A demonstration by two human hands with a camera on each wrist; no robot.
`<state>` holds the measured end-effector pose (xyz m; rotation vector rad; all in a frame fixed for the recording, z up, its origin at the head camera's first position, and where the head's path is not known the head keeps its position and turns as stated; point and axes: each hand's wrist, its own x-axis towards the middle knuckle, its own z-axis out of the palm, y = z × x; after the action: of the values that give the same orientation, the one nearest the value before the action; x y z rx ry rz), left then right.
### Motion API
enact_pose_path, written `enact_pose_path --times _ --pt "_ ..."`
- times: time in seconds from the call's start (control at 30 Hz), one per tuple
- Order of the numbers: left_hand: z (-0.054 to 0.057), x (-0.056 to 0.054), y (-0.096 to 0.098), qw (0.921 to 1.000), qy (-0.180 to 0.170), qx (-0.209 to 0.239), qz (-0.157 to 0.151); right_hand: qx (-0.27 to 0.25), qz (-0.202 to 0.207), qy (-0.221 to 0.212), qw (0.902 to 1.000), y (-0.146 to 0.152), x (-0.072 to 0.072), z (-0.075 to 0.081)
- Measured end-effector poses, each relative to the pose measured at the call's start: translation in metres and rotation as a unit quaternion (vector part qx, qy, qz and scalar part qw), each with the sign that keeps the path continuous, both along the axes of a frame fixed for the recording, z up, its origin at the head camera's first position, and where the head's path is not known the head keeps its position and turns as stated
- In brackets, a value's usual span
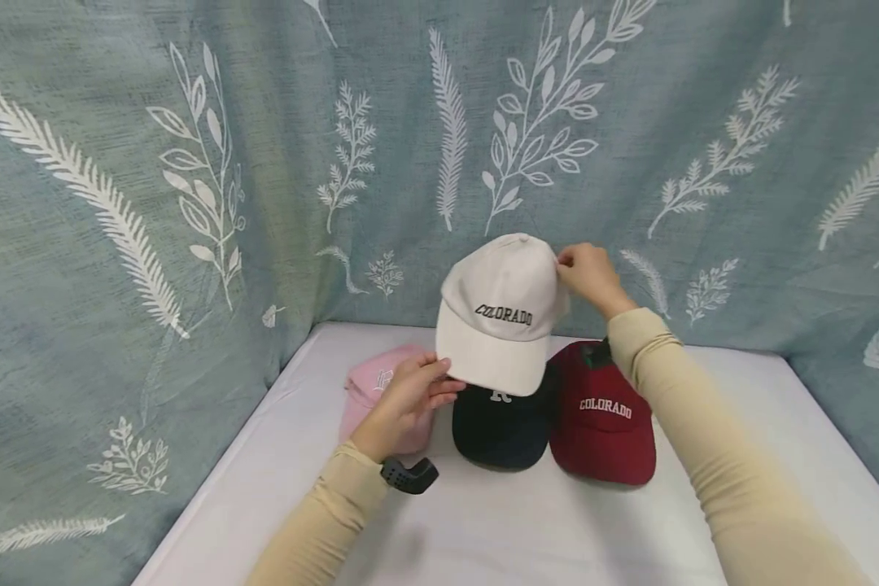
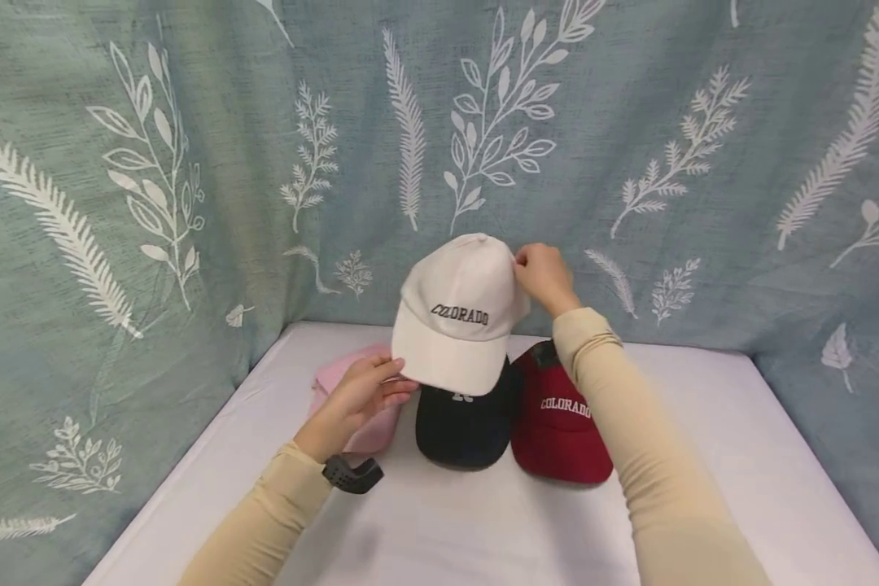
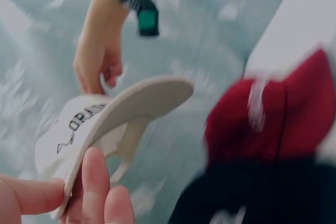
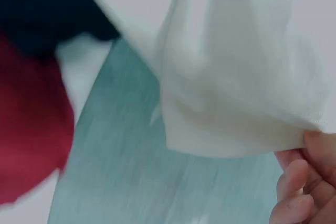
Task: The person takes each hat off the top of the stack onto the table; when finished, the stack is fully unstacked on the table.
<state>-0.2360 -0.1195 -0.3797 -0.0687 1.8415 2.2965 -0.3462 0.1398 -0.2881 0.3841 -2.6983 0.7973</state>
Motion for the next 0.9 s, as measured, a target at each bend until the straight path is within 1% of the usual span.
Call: enact_pose_path --times 0.07,0.17,0.2,0.27,0.33,0.4,0.5,0.6,0.67,0.77,0.9 --pt "0.000 -0.004 0.027 0.9999 -0.002 -0.003 -0.014 -0.006 -0.011 0.015 0.9998 0.025 0.002 0.003" --pt "-0.006 -0.008 0.070 0.9995 -0.008 0.008 -0.030 -0.003 -0.032 0.023 0.9992 0.066 0.007 0.003" --pt "-0.008 -0.009 0.085 0.9992 -0.013 0.015 -0.034 -0.004 -0.038 0.019 0.9991 0.080 0.009 0.002" --pt "-0.015 -0.009 0.114 0.9987 -0.019 0.023 -0.041 -0.003 -0.051 0.009 0.9987 0.108 0.014 0.000" --pt "-0.023 -0.007 0.143 0.9986 -0.030 0.019 -0.038 -0.004 -0.063 -0.007 0.9980 0.134 0.019 -0.005" --pt "-0.031 -0.003 0.170 0.9985 -0.045 0.002 -0.032 -0.011 -0.076 -0.035 0.9964 0.157 0.026 -0.011" --pt "-0.042 0.005 0.203 0.9970 -0.070 -0.029 -0.013 -0.012 -0.095 -0.071 0.9928 0.186 0.035 -0.025" --pt "-0.053 0.010 0.227 0.9944 -0.088 -0.059 -0.003 -0.003 -0.116 -0.086 0.9895 0.204 0.041 -0.041" --pt "-0.060 0.013 0.237 0.9916 -0.101 -0.081 0.004 0.006 -0.128 -0.089 0.9877 0.211 0.044 -0.053" --pt "-0.071 0.016 0.244 0.9870 -0.115 -0.112 0.009 0.014 -0.147 -0.085 0.9854 0.217 0.047 -0.073" --pt "-0.084 0.021 0.249 0.9790 -0.129 -0.157 0.013 0.026 -0.169 -0.083 0.9817 0.221 0.051 -0.102"
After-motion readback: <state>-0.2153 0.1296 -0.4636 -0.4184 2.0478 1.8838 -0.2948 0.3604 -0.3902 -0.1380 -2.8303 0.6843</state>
